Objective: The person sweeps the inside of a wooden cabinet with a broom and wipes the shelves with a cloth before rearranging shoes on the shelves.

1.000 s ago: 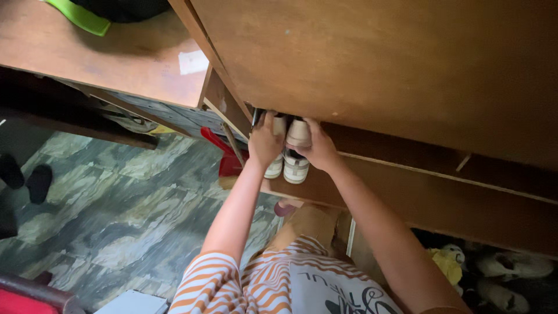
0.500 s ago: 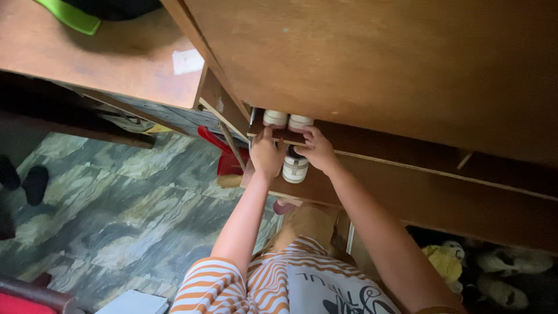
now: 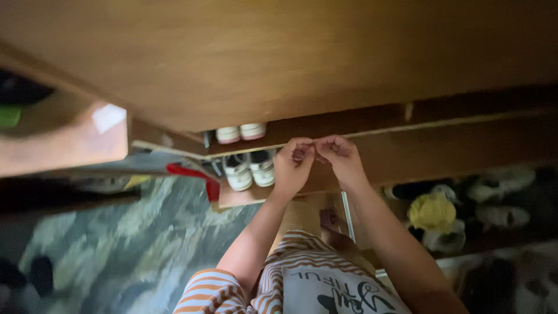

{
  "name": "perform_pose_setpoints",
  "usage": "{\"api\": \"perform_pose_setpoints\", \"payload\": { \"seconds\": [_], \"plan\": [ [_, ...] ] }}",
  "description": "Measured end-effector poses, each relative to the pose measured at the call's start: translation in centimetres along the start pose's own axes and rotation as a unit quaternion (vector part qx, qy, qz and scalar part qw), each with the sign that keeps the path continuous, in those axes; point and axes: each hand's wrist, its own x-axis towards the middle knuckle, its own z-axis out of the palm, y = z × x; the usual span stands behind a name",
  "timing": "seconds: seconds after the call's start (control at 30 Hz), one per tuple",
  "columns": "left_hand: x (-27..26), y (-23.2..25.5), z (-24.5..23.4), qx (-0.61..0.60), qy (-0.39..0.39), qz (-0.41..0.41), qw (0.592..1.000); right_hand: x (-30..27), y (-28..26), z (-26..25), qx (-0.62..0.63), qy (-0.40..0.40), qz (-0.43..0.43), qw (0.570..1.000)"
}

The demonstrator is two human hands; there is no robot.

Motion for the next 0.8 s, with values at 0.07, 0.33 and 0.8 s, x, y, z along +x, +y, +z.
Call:
{"api": "perform_pose_setpoints", "payload": {
  "seconds": [0.07,0.33,0.8],
  "plan": [
    [0.1,1.1,2.6,0.025,-0.009,0.025,0.999,-2.0,-2.1,-2.2,-0.027,0.041,0.002,0.999],
    [-0.7,4.7,15.8,-0.021,-0.196,-0.006,0.98,-9.5,-8.1,-12.1,-0.01,0.188,-0.049,0.981],
    [-7.4,-2.3,37.5,0.037,-0.493,-0.013,0.869,-19.1,-0.6,-31.0,0.114,0.437,-0.051,0.891]
  ]
}}
